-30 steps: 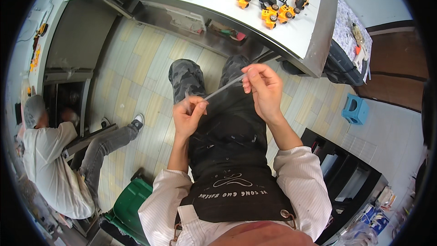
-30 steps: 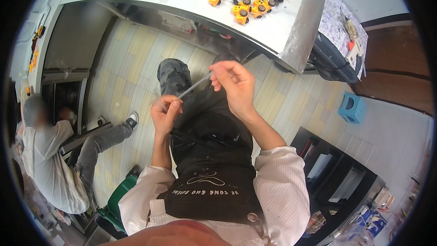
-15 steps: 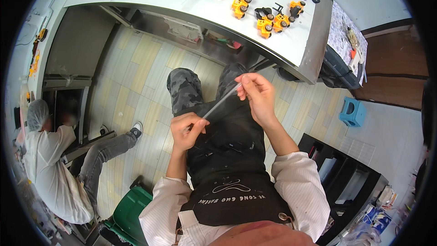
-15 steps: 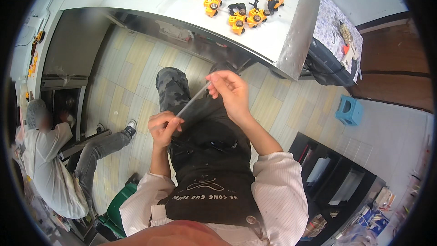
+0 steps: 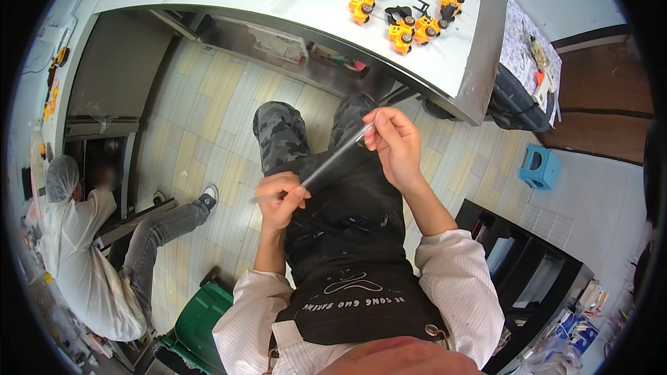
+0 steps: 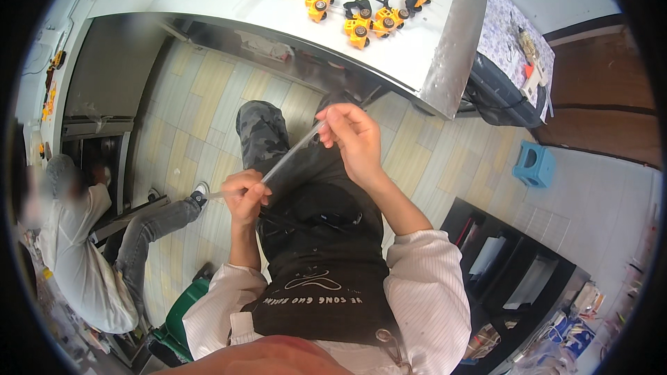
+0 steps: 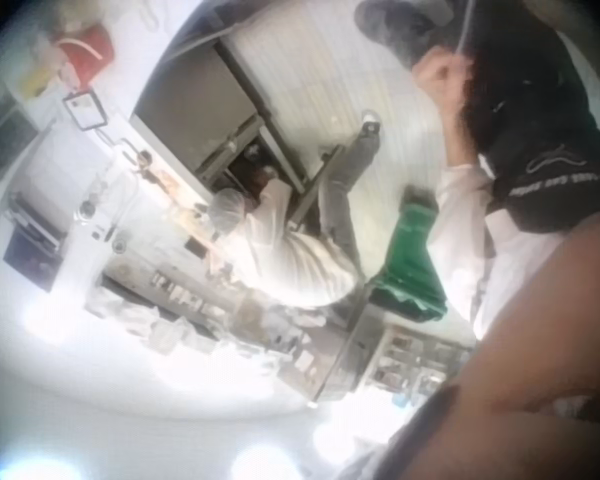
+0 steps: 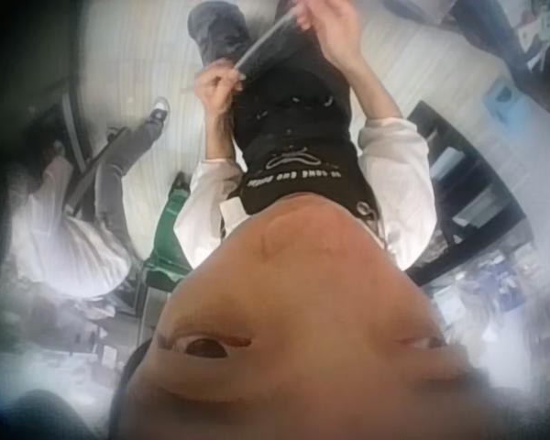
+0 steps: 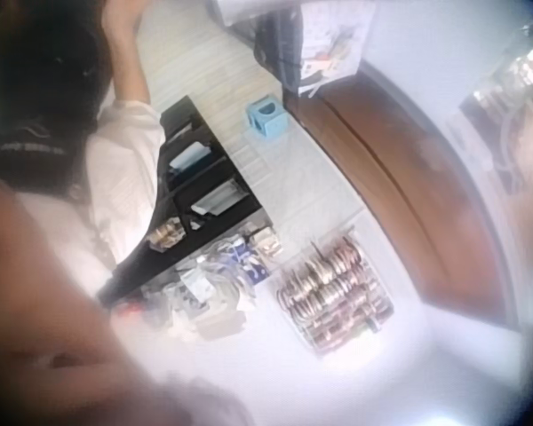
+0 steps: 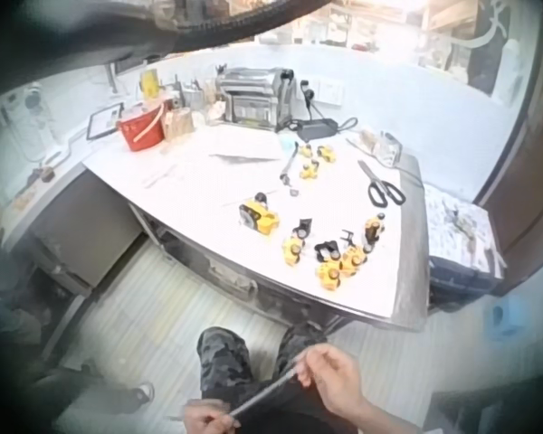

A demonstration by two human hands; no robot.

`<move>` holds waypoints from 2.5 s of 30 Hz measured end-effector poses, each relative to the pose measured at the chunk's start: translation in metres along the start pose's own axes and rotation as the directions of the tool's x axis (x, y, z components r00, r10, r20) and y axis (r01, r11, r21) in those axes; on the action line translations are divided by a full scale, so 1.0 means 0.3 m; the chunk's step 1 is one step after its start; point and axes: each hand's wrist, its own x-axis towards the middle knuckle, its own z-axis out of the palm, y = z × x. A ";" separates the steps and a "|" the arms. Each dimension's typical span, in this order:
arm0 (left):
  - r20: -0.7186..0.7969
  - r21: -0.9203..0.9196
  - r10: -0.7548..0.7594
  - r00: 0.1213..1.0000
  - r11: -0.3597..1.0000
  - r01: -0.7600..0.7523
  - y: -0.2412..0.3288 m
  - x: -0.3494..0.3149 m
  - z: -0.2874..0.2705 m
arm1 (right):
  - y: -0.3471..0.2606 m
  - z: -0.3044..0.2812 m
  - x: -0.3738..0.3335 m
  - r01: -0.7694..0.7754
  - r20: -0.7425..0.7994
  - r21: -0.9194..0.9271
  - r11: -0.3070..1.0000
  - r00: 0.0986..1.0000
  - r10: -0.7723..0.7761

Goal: The person assembles small yellow toy vehicles at a workbench. They insert clear plastic tubes into the toys, use a hot glue gun to apply adhesive, and trim the tubes with scissors. The person handles multiple toy units one at a time and places finished pieces on the table.

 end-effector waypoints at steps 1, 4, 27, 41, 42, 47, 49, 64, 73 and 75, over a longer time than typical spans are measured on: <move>-0.026 -0.065 -0.005 1.000 0.998 0.004 -0.004 -0.005 0.000 | 0.001 -0.003 -0.001 -0.010 0.004 -0.025 1.000 1.000 0.010; -0.075 -0.239 -0.036 0.997 0.971 0.017 -0.010 -0.012 0.002 | 0.007 -0.015 0.000 -0.012 0.013 -0.088 0.996 1.000 0.013; -0.363 -0.369 -0.003 0.932 0.919 -0.141 -0.002 -0.076 -0.245 | -0.111 -0.225 -0.057 0.326 -0.304 -0.187 0.927 0.878 -0.370; 0.144 0.482 0.305 0.942 0.809 -0.335 0.338 0.710 0.156 | 0.095 -0.125 -0.154 -0.104 -0.024 -0.156 0.982 0.994 0.102; 0.174 0.506 0.265 0.948 0.802 -0.317 0.367 0.750 0.199 | 0.105 -0.132 -0.164 -0.118 -0.001 -0.151 0.982 0.993 0.119; 0.329 0.646 0.158 0.931 0.682 -0.344 0.305 0.965 0.338 | 0.129 -0.161 -0.203 -0.168 0.020 -0.103 0.980 0.985 0.171; 0.392 0.680 0.183 0.902 0.603 -0.418 0.259 1.039 0.390 | 0.117 -0.176 -0.213 -0.174 0.027 -0.098 0.980 0.984 0.177; 0.298 0.296 -0.322 0.899 0.926 0.233 0.336 0.823 0.395 | -0.032 -0.232 -0.259 -0.035 0.204 -0.175 0.984 0.976 0.072; 0.419 0.013 -0.426 0.802 0.886 0.463 0.245 0.536 0.345 | -0.096 -0.163 -0.314 -0.276 0.347 0.102 0.956 0.910 0.226; 0.405 -0.020 -0.416 0.814 0.886 0.463 0.229 0.481 0.295 | -0.140 -0.160 -0.263 -0.176 0.320 0.010 0.984 0.933 0.164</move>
